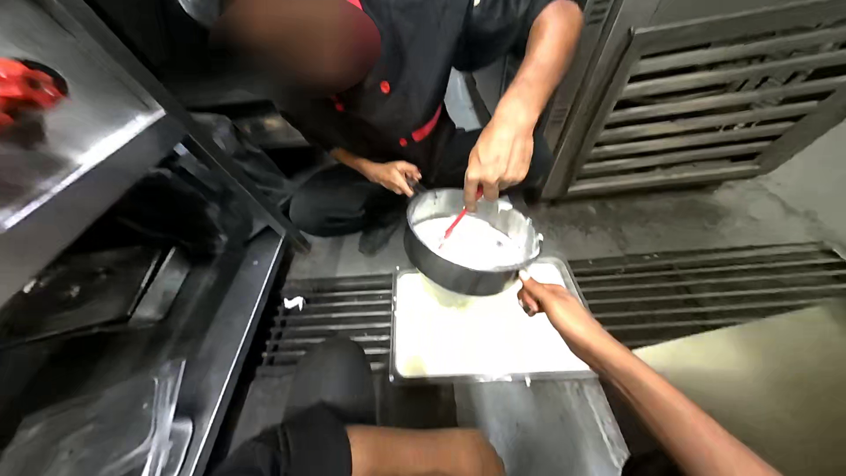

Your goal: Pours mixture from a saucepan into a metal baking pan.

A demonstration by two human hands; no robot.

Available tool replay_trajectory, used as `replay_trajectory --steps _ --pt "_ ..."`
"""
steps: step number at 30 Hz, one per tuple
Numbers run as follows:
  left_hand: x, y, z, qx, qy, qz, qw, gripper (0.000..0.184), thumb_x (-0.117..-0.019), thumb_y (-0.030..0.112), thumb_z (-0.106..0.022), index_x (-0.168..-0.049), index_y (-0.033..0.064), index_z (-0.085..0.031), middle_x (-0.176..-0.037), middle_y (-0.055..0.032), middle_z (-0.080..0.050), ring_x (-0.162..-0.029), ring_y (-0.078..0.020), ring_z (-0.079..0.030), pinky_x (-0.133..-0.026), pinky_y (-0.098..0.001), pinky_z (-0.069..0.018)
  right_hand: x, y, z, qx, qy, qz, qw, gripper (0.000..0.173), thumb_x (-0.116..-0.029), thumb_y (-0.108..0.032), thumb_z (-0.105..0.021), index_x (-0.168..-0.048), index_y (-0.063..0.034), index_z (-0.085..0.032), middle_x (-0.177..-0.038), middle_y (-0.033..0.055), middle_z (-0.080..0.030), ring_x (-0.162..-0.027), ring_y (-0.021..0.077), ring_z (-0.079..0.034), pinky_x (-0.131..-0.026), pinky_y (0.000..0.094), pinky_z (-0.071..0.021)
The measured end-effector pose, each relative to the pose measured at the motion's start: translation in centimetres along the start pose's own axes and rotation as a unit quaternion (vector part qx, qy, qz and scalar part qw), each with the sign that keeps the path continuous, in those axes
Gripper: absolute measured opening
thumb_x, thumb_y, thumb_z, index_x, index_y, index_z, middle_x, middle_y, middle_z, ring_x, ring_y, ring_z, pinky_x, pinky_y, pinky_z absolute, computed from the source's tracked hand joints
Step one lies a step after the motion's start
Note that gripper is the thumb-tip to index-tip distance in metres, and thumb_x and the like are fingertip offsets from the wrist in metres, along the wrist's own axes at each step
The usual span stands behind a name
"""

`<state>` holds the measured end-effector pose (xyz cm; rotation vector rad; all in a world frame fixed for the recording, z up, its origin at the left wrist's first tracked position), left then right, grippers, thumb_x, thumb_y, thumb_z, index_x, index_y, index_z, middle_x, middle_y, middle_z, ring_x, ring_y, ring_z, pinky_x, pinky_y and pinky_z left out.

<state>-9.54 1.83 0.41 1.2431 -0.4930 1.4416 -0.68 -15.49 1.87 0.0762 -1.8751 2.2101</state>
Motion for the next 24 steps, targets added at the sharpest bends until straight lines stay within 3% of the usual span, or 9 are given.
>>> replay_trajectory --steps 3,7,9,12,19,24 --pt "-1.8 -0.7 -0.8 0.007 -0.006 -0.015 1.0 0.032 -0.0967 0.013 -0.069 -0.121 -0.0087 -0.068 -0.129 -0.0292 -0.065 -0.123 -0.0475 -0.06 -0.1 -0.0659 -0.0458 0.1 -0.7 0.4 0.004 0.006 0.01 1.0 0.055 -0.1126 -0.035 -0.034 -0.063 -0.0146 -0.048 -0.063 -0.0034 -0.051 -0.065 0.0091 -0.05 -0.07 0.03 -0.045" --pt "-6.9 -2.5 -3.7 -0.001 0.022 -0.06 0.998 0.035 -0.0985 0.028 -0.07 -0.115 -0.0025 -0.072 -0.118 -0.0256 -0.069 -0.114 -0.046 -0.065 -0.091 -0.0673 -0.0498 0.1 -0.2 0.2 0.027 -0.008 -0.013 1.0 0.057 -0.1126 -0.04 -0.032 -0.065 -0.015 -0.049 -0.066 -0.0028 -0.052 -0.068 0.0097 -0.053 -0.071 0.0311 -0.0459" --pt "-6.7 -2.7 -3.6 0.008 0.036 -0.075 0.997 0.035 -0.0948 0.027 -0.073 -0.107 -0.0062 -0.072 -0.115 -0.0282 -0.069 -0.11 -0.048 -0.065 -0.088 -0.0704 -0.0497 0.2 0.2 -0.6 0.035 -0.025 -0.028 0.999 0.057 -0.1128 -0.04 -0.032 -0.066 -0.0143 -0.049 -0.066 -0.0021 -0.052 -0.069 0.0106 -0.053 -0.072 0.0318 -0.0465" --pt "-6.3 -2.9 -3.2 -0.002 0.053 -0.088 0.995 0.035 -0.0942 0.027 -0.073 -0.105 -0.0063 -0.072 -0.117 -0.0272 -0.069 -0.11 -0.0468 -0.065 -0.089 -0.0694 -0.0495 0.3 0.1 -1.2 0.035 -0.04 -0.012 0.999 0.057 -0.1128 -0.039 -0.032 -0.064 -0.0146 -0.048 -0.065 -0.0024 -0.052 -0.068 0.0104 -0.052 -0.071 0.0305 -0.0438" --pt "-6.4 -3.0 -3.4 0.001 0.05 -0.097 0.994 0.032 -0.0952 0.026 -0.072 -0.102 -0.0056 -0.072 -0.117 -0.0266 -0.069 -0.11 -0.0463 -0.065 -0.087 -0.0687 -0.0499 -0.1 -0.5 -0.3 -0.007 -0.016 0.033 0.999 0.058 -0.1119 -0.04 -0.033 -0.06 -0.0176 -0.045 -0.061 -0.0039 -0.047 -0.064 0.01 -0.049 -0.071 0.0303 -0.0435" --pt "-6.1 -3.0 -3.1 0.011 0.042 -0.085 0.995 0.035 -0.0963 0.028 -0.071 -0.107 -0.0056 -0.072 -0.119 -0.0265 -0.069 -0.112 -0.0453 -0.065 -0.091 -0.0677 -0.049 -0.2 0.4 -0.5 0.044 -0.022 0.021 0.999 0.059 -0.1105 -0.045 -0.034 -0.061 -0.016 -0.047 -0.064 -0.002 -0.051 -0.066 0.0113 -0.048 -0.066 0.0308 -0.0394"
Point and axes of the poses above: each hand's wrist, its own x-axis away from the middle knuckle, its own z-axis out of the back of the hand, y = z × x, the point moved 1 cm from there along -x, towards the middle knuckle
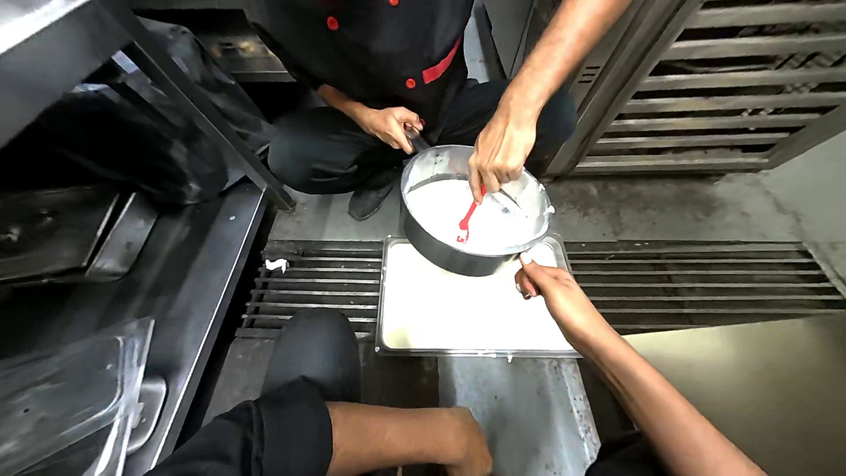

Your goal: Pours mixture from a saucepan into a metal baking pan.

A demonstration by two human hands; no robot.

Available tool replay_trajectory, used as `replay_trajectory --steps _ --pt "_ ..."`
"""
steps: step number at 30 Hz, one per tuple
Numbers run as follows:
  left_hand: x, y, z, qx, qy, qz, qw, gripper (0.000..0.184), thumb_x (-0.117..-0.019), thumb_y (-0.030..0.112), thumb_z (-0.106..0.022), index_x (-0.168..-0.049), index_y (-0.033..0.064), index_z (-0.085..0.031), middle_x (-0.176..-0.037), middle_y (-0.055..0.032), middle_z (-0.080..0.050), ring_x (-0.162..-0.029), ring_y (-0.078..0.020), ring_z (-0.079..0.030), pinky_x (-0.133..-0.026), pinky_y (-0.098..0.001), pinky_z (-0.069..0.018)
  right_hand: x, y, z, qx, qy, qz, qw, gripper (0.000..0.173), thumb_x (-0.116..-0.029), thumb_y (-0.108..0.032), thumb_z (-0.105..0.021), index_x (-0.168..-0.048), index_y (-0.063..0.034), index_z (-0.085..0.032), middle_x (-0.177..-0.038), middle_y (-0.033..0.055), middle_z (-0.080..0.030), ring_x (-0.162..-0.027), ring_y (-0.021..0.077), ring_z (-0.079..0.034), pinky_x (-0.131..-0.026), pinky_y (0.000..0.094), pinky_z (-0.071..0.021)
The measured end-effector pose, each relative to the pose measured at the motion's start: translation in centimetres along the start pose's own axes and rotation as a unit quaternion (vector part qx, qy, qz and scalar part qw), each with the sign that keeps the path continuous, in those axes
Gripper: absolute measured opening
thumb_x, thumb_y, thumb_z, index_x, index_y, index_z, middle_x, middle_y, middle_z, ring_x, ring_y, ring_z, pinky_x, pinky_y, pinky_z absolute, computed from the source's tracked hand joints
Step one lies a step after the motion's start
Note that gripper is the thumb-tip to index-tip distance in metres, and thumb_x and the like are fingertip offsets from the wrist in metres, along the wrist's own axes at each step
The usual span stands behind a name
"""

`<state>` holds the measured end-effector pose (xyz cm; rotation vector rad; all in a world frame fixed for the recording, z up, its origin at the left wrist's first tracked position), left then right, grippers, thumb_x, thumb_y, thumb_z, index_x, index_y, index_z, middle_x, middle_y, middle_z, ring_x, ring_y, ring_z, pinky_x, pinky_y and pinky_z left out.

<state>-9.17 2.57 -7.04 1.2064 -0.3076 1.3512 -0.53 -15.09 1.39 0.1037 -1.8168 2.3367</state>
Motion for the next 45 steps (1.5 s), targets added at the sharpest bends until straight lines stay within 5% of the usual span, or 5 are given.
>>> replay_trajectory --steps 16,23,27,30,45 --pt "1.6 0.7 0.8 0.009 0.004 0.03 1.0 0.035 -0.0925 0.023 -0.075 -0.109 -0.0077 -0.071 -0.116 -0.0278 -0.069 -0.112 -0.0458 -0.065 -0.091 -0.0652 -0.0502 -0.8 0.8 -0.6 0.02 -0.005 -0.015 1.0 0.057 -0.1117 -0.038 -0.035 -0.063 -0.0124 -0.052 -0.063 0.0001 -0.051 -0.066 0.0132 -0.051 -0.067 0.0319 -0.0412" --pt "2.3 0.9 2.0 0.029 -0.022 0.037 0.999 0.048 -0.0987 0.03 -0.069 -0.13 -0.0068 -0.063 -0.135 -0.0298 -0.061 -0.129 -0.0451 -0.057 -0.102 -0.0622 -0.047 -0.7 0.6 -0.3 -0.013 -0.001 -0.017 1.0 0.058 -0.1123 -0.034 -0.034 -0.062 -0.0129 -0.051 -0.064 -0.0012 -0.051 -0.066 0.0115 -0.053 -0.07 0.0299 -0.0465" --pt "4.6 2.6 3.0 -0.02 -0.015 0.055 0.998 0.035 -0.0955 0.022 -0.072 -0.113 -0.0081 -0.07 -0.121 -0.028 -0.068 -0.117 -0.0454 -0.064 -0.097 -0.0643 -0.0486 -0.5 0.2 -0.6 0.005 -0.01 -0.014 1.0 0.058 -0.1118 -0.037 -0.034 -0.062 -0.0131 -0.052 -0.065 -0.001 -0.053 -0.069 0.012 -0.053 -0.072 0.0317 -0.0446" --pt "3.7 2.5 3.2 -0.009 -0.067 0.056 0.996 0.038 -0.1029 0.025 -0.063 -0.128 -0.0037 -0.066 -0.135 -0.0247 -0.063 -0.129 -0.0433 -0.057 -0.107 -0.0611 -0.0433 -0.3 -0.2 -0.6 0.019 -0.01 -0.033 0.999 0.056 -0.1126 -0.038 -0.033 -0.064 -0.0138 -0.049 -0.066 -0.0019 -0.052 -0.069 0.0104 -0.051 -0.073 0.0325 -0.043" --pt "-0.2 -0.1 0.0 -0.025 -0.008 -0.021 0.999 0.04 -0.0941 0.033 -0.073 -0.103 -0.0063 -0.072 -0.12 -0.027 -0.067 -0.115 -0.0468 -0.063 -0.091 -0.0684 -0.0481 0.1 0.1 -0.3 -0.031 -0.015 -0.05 0.998 0.056 -0.1121 -0.041 -0.033 -0.063 -0.0182 -0.046 -0.065 -0.005 -0.05 -0.068 0.0083 -0.052 -0.072 0.03 -0.0468"
Point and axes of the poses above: each hand's wrist, its own x-axis away from the middle knuckle, its own z-axis out of the back of the hand, y = z × x, the point moved 1 cm from there along -x, towards the middle knuckle
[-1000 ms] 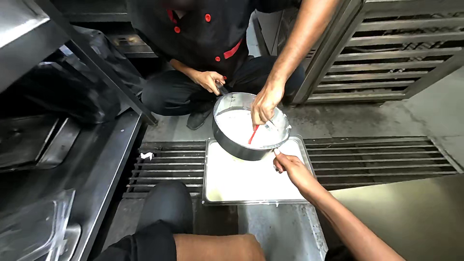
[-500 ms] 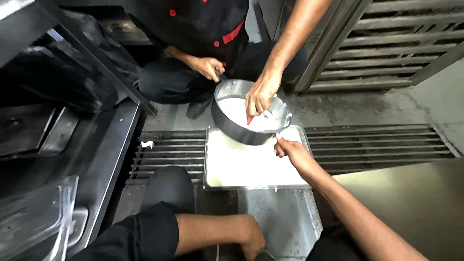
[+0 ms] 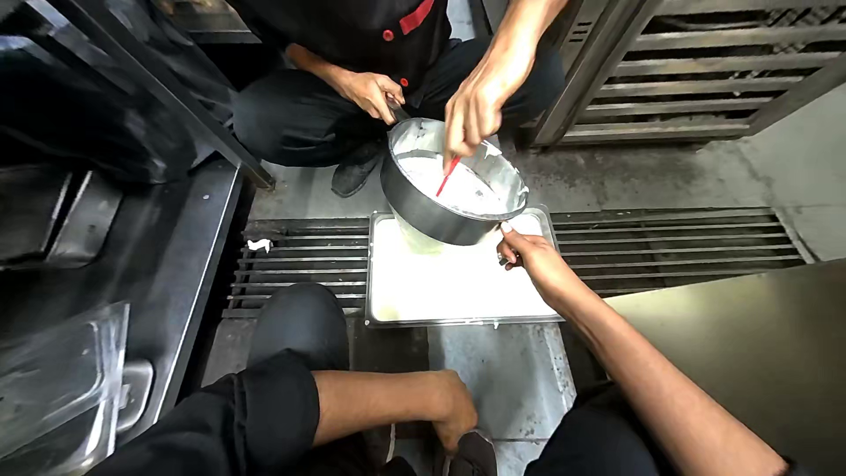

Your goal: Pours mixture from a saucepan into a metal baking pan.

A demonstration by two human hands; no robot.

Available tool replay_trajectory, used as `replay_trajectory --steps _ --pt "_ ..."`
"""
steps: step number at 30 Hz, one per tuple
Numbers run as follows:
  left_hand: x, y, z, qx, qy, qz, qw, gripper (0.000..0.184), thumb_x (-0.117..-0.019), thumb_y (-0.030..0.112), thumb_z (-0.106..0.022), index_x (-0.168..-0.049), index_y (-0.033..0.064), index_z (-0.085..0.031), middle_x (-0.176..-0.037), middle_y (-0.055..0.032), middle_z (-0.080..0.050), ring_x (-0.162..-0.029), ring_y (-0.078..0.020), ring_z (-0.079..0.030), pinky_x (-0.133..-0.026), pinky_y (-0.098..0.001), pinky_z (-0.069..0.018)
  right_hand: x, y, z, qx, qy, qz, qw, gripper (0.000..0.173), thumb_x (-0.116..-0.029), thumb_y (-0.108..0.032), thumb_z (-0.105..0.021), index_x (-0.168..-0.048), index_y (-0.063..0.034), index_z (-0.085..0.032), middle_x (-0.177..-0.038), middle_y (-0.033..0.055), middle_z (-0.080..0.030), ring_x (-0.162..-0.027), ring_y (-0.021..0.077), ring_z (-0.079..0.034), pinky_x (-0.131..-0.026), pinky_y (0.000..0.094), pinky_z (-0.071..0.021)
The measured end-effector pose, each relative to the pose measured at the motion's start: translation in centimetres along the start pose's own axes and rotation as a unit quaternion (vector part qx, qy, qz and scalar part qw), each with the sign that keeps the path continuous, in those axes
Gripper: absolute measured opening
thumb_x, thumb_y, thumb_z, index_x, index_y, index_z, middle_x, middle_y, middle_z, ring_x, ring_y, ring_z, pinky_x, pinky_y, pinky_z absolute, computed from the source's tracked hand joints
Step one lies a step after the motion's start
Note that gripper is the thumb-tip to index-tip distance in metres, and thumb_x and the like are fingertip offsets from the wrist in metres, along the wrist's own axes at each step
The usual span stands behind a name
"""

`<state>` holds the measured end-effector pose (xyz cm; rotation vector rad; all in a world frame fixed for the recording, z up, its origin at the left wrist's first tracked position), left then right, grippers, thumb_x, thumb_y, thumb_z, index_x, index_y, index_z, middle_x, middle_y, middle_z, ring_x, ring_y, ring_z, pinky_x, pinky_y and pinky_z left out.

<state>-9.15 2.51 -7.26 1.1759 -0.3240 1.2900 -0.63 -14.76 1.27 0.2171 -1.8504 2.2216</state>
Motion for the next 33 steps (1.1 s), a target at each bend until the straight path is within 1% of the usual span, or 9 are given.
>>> replay_trajectory --steps 3,7,10,15,19,22,27,30,33 --pt "0.1 0.1 0.1 0.0 -0.007 0.004 1.0 0.04 -0.0949 0.032 -0.072 -0.103 -0.0066 -0.072 -0.121 -0.0269 -0.067 -0.116 -0.0463 -0.063 -0.091 -0.0682 -0.048 -0.3 -0.1 0.0 -0.01 0.007 -0.006 1.0 0.055 -0.1122 -0.041 -0.034 -0.063 -0.019 -0.045 -0.065 -0.0054 -0.05 -0.068 0.0081 -0.052 -0.071 0.0285 -0.0467" --pt "0.3 0.0 0.2 -0.004 -0.009 0.003 1.0 0.039 -0.0962 0.033 -0.07 -0.102 -0.0057 -0.072 -0.12 -0.0262 -0.068 -0.115 -0.0459 -0.063 -0.091 -0.0673 -0.0484 -0.6 0.1 -0.1 0.006 0.014 -0.014 1.0 0.056 -0.1122 -0.042 -0.034 -0.064 -0.0177 -0.047 -0.065 -0.0043 -0.05 -0.068 0.0087 -0.052 -0.071 0.029 -0.0462" --pt "0.4 0.0 0.2 0.0 -0.01 0.003 1.0 0.04 -0.0964 0.033 -0.07 -0.104 -0.0059 -0.072 -0.123 -0.0261 -0.067 -0.117 -0.0455 -0.062 -0.092 -0.067 -0.0479 -0.8 0.4 0.2 0.02 0.013 -0.018 1.0 0.056 -0.1124 -0.042 -0.033 -0.064 -0.017 -0.047 -0.065 -0.0037 -0.05 -0.068 0.0092 -0.052 -0.071 0.0297 -0.0453" --pt "0.3 0.0 0.1 -0.004 -0.004 -0.002 1.0 0.039 -0.096 0.033 -0.071 -0.101 -0.0062 -0.071 -0.119 -0.0262 -0.068 -0.115 -0.0455 -0.063 -0.092 -0.0671 -0.0482 -0.7 0.7 0.6 0.027 0.016 -0.024 0.999 0.057 -0.1125 -0.041 -0.032 -0.063 -0.0167 -0.047 -0.065 -0.0033 -0.05 -0.069 0.01 -0.052 -0.072 0.0314 -0.0456" --pt "0.5 0.0 0.3 0.007 0.003 0.0 1.0 0.038 -0.0955 0.031 -0.072 -0.104 -0.0058 -0.072 -0.12 -0.0272 -0.068 -0.116 -0.0473 -0.063 -0.091 -0.0691 -0.0477 -0.6 0.7 0.3 0.031 0.011 -0.022 0.999 0.057 -0.1128 -0.039 -0.032 -0.063 -0.0157 -0.047 -0.066 -0.0027 -0.052 -0.07 0.0103 -0.054 -0.072 0.0309 -0.0459" --pt "0.4 0.0 0.1 0.006 0.006 0.006 1.0 0.038 -0.0948 0.031 -0.073 -0.101 -0.0057 -0.073 -0.117 -0.0265 -0.07 -0.114 -0.0468 -0.064 -0.091 -0.069 -0.0485 -0.6 0.7 0.1 0.032 0.008 -0.025 0.999 0.057 -0.1128 -0.04 -0.032 -0.064 -0.0157 -0.048 -0.067 -0.0032 -0.051 -0.07 0.01 -0.053 -0.073 0.0313 -0.0462" --pt "0.4 0.1 0.2 0.003 -0.005 0.011 1.0 0.04 -0.0956 0.034 -0.072 -0.103 -0.006 -0.073 -0.118 -0.0262 -0.069 -0.113 -0.0461 -0.064 -0.09 -0.0684 -0.0488 -0.9 1.0 0.1 0.064 0.007 -0.034 0.997 0.056 -0.1129 -0.04 -0.032 -0.066 -0.0138 -0.048 -0.067 -0.0014 -0.049 -0.068 0.0111 -0.05 -0.071 0.0332 -0.0436" --pt "0.3 0.0 0.3 0.002 -0.005 0.005 1.0 0.04 -0.0961 0.035 -0.071 -0.103 -0.0048 -0.073 -0.118 -0.0256 -0.069 -0.114 -0.0458 -0.064 -0.091 -0.0684 -0.0482 -1.2 1.4 0.9 0.073 0.024 -0.047 0.996 0.055 -0.1129 -0.039 -0.033 -0.067 -0.0132 -0.049 -0.066 -0.0016 -0.048 -0.067 0.0109 -0.048 -0.07 0.0321 -0.0422" --pt "0.2 -0.1 0.3 0.002 -0.002 0.001 1.0 0.04 -0.0957 0.035 -0.071 -0.102 -0.0047 -0.073 -0.117 -0.0257 -0.07 -0.113 -0.0462 -0.064 -0.09 -0.0686 -0.0487 -1.5 1.7 1.4 0.056 0.033 -0.053 0.997 0.054 -0.1131 -0.039 -0.033 -0.068 -0.0139 -0.05 -0.066 -0.0027 -0.048 -0.066 0.0097 -0.05 -0.069 0.0301 -0.0439"
Point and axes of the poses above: each hand's wrist, its own x-axis away from the middle knuckle, its own z-axis out of the back of the hand, y = z × x, the point moved 1 cm from there along -x, towards the middle knuckle
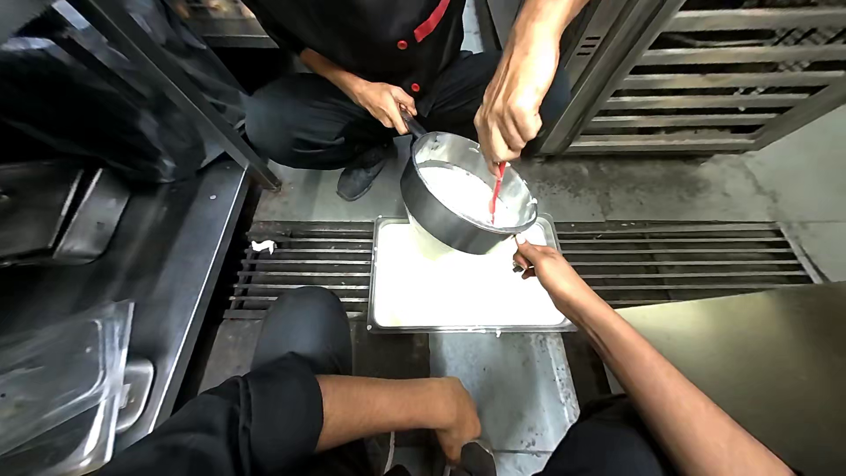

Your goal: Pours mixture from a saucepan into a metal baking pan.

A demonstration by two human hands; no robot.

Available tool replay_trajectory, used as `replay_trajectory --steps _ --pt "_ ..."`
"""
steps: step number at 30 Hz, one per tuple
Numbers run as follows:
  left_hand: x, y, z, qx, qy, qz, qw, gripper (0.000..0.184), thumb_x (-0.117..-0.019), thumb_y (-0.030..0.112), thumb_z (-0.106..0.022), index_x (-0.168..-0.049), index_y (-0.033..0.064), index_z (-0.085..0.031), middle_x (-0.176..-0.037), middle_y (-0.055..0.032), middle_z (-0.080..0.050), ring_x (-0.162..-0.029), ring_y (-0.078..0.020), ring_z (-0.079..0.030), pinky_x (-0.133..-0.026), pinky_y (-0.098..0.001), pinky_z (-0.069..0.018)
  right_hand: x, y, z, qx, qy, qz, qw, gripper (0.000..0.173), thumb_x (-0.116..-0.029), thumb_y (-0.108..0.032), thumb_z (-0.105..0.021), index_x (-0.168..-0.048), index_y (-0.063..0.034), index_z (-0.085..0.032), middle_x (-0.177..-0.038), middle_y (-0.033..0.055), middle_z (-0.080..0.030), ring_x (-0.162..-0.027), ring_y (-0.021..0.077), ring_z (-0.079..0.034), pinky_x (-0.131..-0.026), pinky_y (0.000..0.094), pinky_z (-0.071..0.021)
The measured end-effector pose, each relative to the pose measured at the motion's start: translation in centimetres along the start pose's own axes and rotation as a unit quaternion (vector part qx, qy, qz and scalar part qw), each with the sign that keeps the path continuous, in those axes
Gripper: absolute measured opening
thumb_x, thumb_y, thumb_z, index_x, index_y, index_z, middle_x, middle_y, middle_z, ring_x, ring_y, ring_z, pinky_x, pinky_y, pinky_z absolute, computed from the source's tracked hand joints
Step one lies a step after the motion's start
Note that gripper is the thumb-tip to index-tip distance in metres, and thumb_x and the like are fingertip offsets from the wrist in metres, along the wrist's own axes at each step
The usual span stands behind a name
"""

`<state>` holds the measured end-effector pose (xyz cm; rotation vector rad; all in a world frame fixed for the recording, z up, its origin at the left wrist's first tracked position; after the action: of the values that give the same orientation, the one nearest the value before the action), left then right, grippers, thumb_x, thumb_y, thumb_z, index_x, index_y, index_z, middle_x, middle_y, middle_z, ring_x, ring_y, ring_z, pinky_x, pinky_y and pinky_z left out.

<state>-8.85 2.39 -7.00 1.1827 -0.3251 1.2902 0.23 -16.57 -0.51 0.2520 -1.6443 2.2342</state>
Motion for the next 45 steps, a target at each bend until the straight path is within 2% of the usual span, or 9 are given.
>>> replay_trajectory --steps 6,15,19,24,31,34,39,42,45 --pt "0.2 0.0 0.1 -0.001 0.005 0.001 1.0 0.036 -0.0945 0.031 -0.073 -0.101 -0.005 -0.072 -0.115 -0.0254 -0.07 -0.112 -0.0454 -0.065 -0.089 -0.068 -0.0486 0.3 0.1 -1.4 0.021 -0.037 -0.005 0.999 0.056 -0.1134 -0.037 -0.033 -0.066 -0.0119 -0.049 -0.067 0.0004 -0.05 -0.068 0.0125 -0.05 -0.071 0.0333 -0.0428" --pt "0.4 0.3 0.3 0.014 -0.003 0.013 1.0 0.034 -0.0974 0.027 -0.07 -0.109 -0.0052 -0.071 -0.125 -0.0272 -0.067 -0.117 -0.0465 -0.063 -0.094 -0.0682 -0.0474 -0.8 2.0 -1.9 0.115 -0.043 -0.025 0.992 0.049 -0.1125 -0.035 -0.039 -0.081 -0.004 -0.06 -0.084 0.0096 -0.056 -0.082 0.0224 -0.054 -0.073 0.0426 -0.0435" --pt "0.2 0.3 0.2 0.013 0.004 0.016 1.0 0.035 -0.0965 0.028 -0.071 -0.109 -0.0049 -0.072 -0.122 -0.0268 -0.068 -0.115 -0.0459 -0.064 -0.093 -0.0685 -0.0479 0.1 2.4 -2.5 0.099 -0.042 -0.001 0.994 0.051 -0.1119 -0.038 -0.04 -0.077 -0.0063 -0.06 -0.077 0.0072 -0.056 -0.074 0.0195 -0.053 -0.069 0.0405 -0.0419" --pt "0.2 0.6 0.1 -0.004 0.004 0.009 1.0 0.036 -0.0963 0.029 -0.072 -0.105 -0.0057 -0.072 -0.119 -0.0265 -0.069 -0.113 -0.046 -0.064 -0.091 -0.0678 -0.0488 1.1 2.7 -3.4 0.097 -0.072 0.017 0.993 0.046 -0.1108 -0.033 -0.043 -0.075 -0.0088 -0.06 -0.089 0.0062 -0.057 -0.08 0.0175 -0.054 -0.072 0.0382 -0.0429" --pt "0.0 0.9 0.2 -0.011 0.018 0.002 1.0 0.037 -0.0963 0.033 -0.072 -0.101 -0.0045 -0.073 -0.116 -0.0255 -0.07 -0.111 -0.0451 -0.065 -0.089 -0.0671 -0.0494 1.0 4.0 -2.7 -0.05 -0.083 0.039 0.995 0.029 -0.1028 -0.023 -0.051 -0.079 -0.013 -0.064 -0.075 -0.0033 -0.059 -0.072 0.0068 -0.053 -0.072 0.0263 -0.045" --pt "0.3 1.0 0.5 -0.006 0.028 -0.004 1.0 0.035 -0.0948 0.03 -0.074 -0.099 -0.0049 -0.073 -0.112 -0.0255 -0.071 -0.11 -0.0452 -0.065 -0.088 -0.0672 -0.0487 0.3 3.9 -2.8 -0.166 -0.072 0.054 0.982 0.036 -0.0983 -0.015 -0.038 -0.067 -0.0173 -0.056 -0.07 -0.0064 -0.058 -0.069 0.0039 -0.055 -0.07 0.0221 -0.0469" --pt "0.5 1.3 0.4 -0.011 0.031 -0.012 0.999 0.038 -0.0926 0.032 -0.076 -0.098 -0.0052 -0.073 -0.11 -0.025 -0.071 -0.109 -0.0448 -0.065 -0.087 -0.0665 -0.0487 0.6 4.0 -2.6 -0.244 -0.023 0.017 0.969 0.056 -0.1104 -0.043 -0.02 -0.066 -0.0232 -0.049 -0.06 -0.0086 -0.053 -0.062 0.004 -0.056 -0.065 0.0208 -0.0492" --pt "0.8 1.3 0.4 -0.017 0.038 -0.015 0.999 0.038 -0.0925 0.033 -0.076 -0.098 -0.0048 -0.072 -0.109 -0.0242 -0.071 -0.108 -0.0436 -0.066 -0.088 -0.0648 -0.049 0.3 4.2 -2.1 -0.232 0.019 -0.035 0.972 0.052 -0.1104 -0.05 -0.033 -0.069 -0.0219 -0.048 -0.054 -0.009 -0.044 -0.053 0.0041 -0.05 -0.06 0.0208 -0.0478" --pt "0.9 1.1 0.4 -0.016 0.038 -0.014 0.999 0.037 -0.0924 0.033 -0.075 -0.099 -0.0035 -0.073 -0.111 -0.0233 -0.071 -0.109 -0.0428 -0.065 -0.089 -0.0644 -0.0485 0.1 3.9 -1.6 -0.185 0.048 -0.061 0.98 0.053 -0.1071 -0.045 -0.049 -0.06 -0.0216 -0.045 -0.05 -0.0083 -0.04 -0.049 0.0051 -0.043 -0.056 0.022 -0.0414"
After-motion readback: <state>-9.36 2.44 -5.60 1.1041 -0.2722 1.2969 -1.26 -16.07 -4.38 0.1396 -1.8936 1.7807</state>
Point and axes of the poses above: each hand's wrist, its own x-axis away from the middle knuckle, its own z-axis out of the back of the hand, y = z × x, the point moved 1 cm from there along -x, towards the middle knuckle
